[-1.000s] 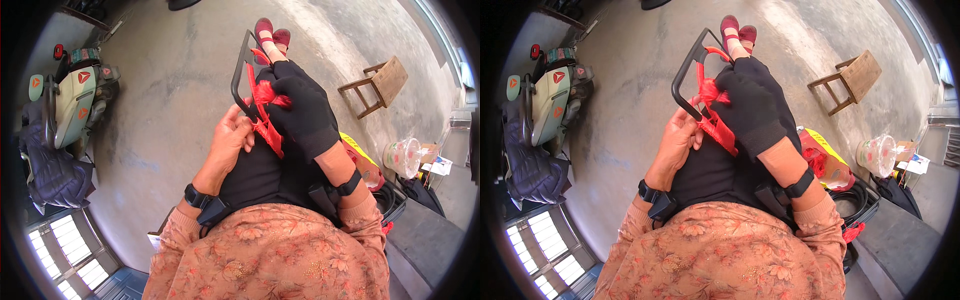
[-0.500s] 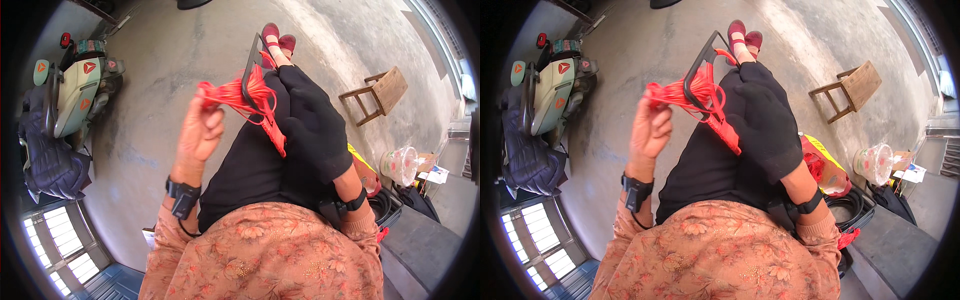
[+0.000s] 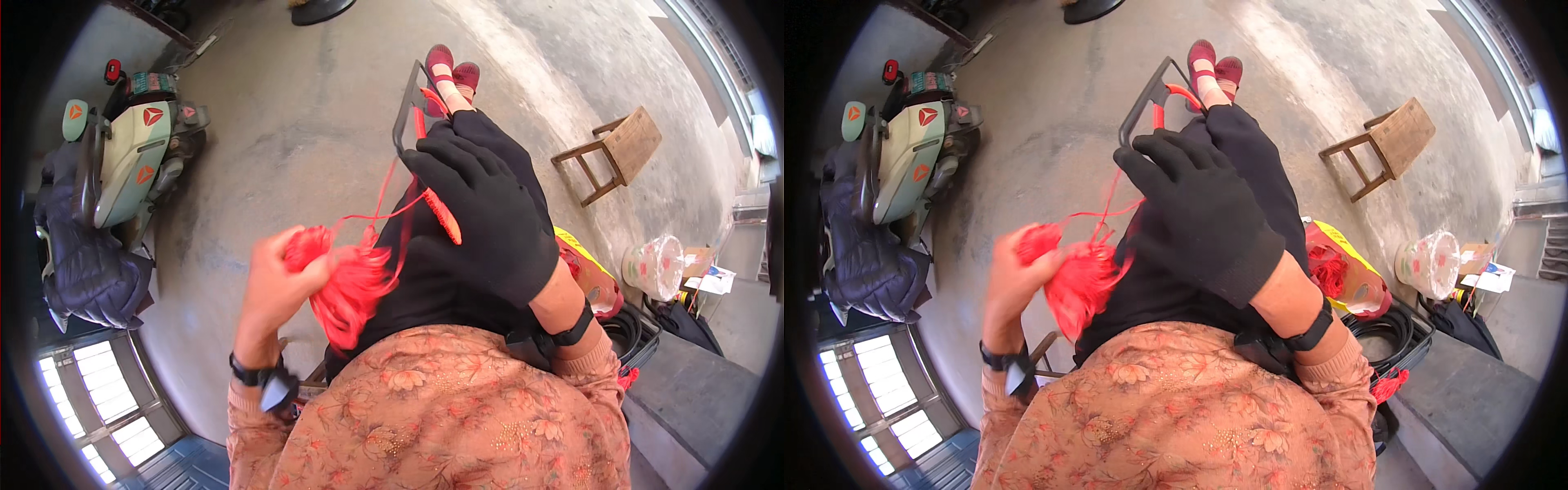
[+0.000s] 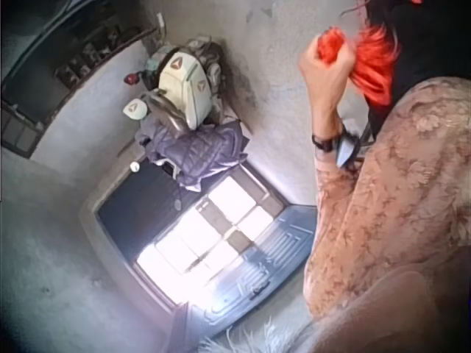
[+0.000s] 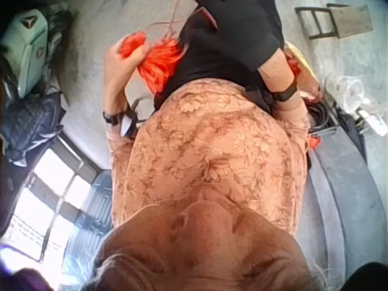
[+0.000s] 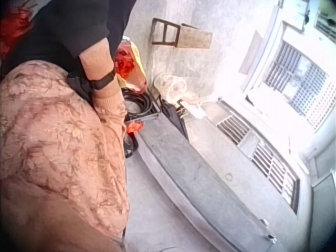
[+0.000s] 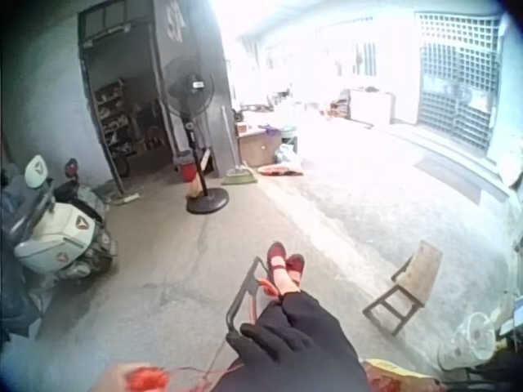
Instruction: Wrapping a black metal furniture frame with red plastic or cord weaving material.
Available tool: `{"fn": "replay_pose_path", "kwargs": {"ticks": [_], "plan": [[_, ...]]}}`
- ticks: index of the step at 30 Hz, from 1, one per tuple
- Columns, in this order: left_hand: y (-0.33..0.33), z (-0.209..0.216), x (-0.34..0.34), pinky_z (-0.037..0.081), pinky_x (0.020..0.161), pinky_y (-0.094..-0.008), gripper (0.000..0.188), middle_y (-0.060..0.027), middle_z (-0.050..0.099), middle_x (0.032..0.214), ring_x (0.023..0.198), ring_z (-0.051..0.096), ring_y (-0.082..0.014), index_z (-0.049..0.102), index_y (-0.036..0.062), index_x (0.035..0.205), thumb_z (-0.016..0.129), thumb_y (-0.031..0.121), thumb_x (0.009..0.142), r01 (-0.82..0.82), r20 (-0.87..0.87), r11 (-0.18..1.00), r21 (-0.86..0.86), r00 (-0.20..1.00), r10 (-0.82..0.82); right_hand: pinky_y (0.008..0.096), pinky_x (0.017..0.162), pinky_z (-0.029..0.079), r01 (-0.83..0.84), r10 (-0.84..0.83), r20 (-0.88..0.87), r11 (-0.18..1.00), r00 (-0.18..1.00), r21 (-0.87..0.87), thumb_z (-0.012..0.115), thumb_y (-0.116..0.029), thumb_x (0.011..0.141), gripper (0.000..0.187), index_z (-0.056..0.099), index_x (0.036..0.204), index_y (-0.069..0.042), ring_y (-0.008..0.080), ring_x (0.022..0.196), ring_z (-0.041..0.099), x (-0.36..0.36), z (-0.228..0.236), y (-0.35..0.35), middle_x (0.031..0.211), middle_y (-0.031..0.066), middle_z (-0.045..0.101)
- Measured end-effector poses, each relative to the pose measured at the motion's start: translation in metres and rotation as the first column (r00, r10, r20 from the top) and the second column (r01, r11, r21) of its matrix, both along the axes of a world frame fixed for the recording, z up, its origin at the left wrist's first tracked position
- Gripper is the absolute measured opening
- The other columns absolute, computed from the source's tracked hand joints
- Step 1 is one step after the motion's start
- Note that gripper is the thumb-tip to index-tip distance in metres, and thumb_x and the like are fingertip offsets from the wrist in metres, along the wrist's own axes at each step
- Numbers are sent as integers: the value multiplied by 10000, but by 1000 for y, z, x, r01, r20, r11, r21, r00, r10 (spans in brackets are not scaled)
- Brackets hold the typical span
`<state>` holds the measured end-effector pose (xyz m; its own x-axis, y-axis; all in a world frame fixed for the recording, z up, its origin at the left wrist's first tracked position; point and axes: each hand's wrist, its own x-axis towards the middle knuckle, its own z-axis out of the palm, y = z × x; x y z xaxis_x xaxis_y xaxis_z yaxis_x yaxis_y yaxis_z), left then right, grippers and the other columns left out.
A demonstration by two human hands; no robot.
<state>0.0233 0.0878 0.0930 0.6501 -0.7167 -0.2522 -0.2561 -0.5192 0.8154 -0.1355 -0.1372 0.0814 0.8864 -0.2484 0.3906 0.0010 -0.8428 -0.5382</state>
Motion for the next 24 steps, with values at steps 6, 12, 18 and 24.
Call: {"fn": "replay_pose_path", "kwargs": {"ticks": [6, 12, 18, 24], "plan": [[48, 27, 17, 467, 557, -330, 400, -133, 623, 814, 675, 591, -207, 610, -32, 970, 774, 201, 688, -253, -463, 816, -520, 886, -19, 424, 992, 408, -3, 3, -3, 999, 1000, -34, 753, -167, 642, 679, 508, 1269, -79, 314, 1210, 474, 6, 2, 2, 1258, 117, 525], [67, 105, 42, 531, 518, -360, 238, -170, 608, 699, 555, 548, -237, 669, -54, 851, 827, 34, 696, 124, -255, 323, -938, 384, -887, 468, 1049, 359, -131, 144, 45, 968, 989, -214, 726, -186, 714, 520, 586, 1202, -71, 286, 1180, 527, 34, -9, 24, 1222, 114, 583], [68, 101, 52, 600, 559, -311, 145, -177, 639, 1008, 903, 591, -230, 669, 24, 990, 661, 90, 861, 140, -239, 442, -886, 679, -694, 305, 747, 493, -333, 480, 35, 552, 876, 765, 599, -105, 890, 157, 650, 995, 0, 223, 821, 645, -3, 7, 16, 877, 108, 675], [58, -14, 45, 522, 841, -361, 458, -125, 604, 1006, 970, 604, -209, 475, 44, 1234, 539, 403, 957, -426, -550, 749, -507, 829, 98, 277, 774, 486, -17, 241, -134, 536, 961, 844, 566, -103, 930, 223, 633, 1105, 19, 139, 830, 633, -66, 14, 13, 841, 83, 662]]}}
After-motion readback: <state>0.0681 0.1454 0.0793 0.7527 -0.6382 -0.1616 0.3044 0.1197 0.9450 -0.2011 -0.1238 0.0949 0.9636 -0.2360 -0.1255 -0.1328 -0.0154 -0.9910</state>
